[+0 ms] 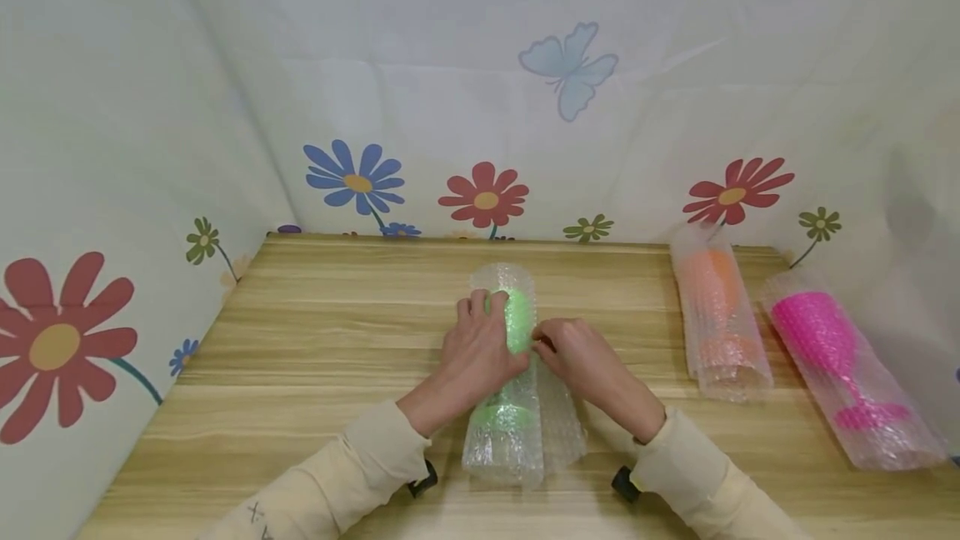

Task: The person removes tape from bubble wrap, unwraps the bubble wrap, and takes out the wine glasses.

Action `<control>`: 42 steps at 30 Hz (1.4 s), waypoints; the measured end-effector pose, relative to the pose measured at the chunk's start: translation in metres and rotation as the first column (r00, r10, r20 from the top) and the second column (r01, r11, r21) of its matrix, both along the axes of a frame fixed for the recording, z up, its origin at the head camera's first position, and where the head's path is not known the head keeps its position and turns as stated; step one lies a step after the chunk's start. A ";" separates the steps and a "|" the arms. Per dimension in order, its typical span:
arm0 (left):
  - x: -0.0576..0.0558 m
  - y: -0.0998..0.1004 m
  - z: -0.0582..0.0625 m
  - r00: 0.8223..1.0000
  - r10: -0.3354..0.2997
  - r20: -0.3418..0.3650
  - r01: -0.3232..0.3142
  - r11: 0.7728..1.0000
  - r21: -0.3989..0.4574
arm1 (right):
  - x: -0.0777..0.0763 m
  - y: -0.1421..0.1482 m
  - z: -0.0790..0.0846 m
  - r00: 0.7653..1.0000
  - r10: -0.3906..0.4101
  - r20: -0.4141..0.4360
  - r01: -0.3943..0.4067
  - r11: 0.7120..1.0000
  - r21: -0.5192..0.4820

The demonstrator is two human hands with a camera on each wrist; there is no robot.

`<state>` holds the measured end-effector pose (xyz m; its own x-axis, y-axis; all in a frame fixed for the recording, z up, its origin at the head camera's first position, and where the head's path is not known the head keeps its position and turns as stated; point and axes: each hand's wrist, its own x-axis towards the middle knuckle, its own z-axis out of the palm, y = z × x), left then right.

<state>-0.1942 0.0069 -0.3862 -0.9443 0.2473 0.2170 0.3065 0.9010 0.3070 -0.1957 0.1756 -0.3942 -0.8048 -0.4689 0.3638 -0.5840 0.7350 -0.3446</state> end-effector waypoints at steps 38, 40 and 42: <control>-0.004 0.004 0.010 0.998 0.026 0.063 -0.029 0.998 0.050 | -0.001 -0.002 0.000 0.991 -0.060 0.118 0.071 0.993 -0.093; -0.004 0.004 0.008 0.998 0.029 0.048 -0.031 0.998 0.045 | -0.002 -0.003 0.001 0.983 -0.074 0.169 0.094 0.989 -0.116; -0.004 0.004 0.006 0.999 0.028 0.026 -0.029 0.999 0.034 | -0.003 -0.004 0.002 0.974 -0.086 0.209 0.116 0.984 -0.134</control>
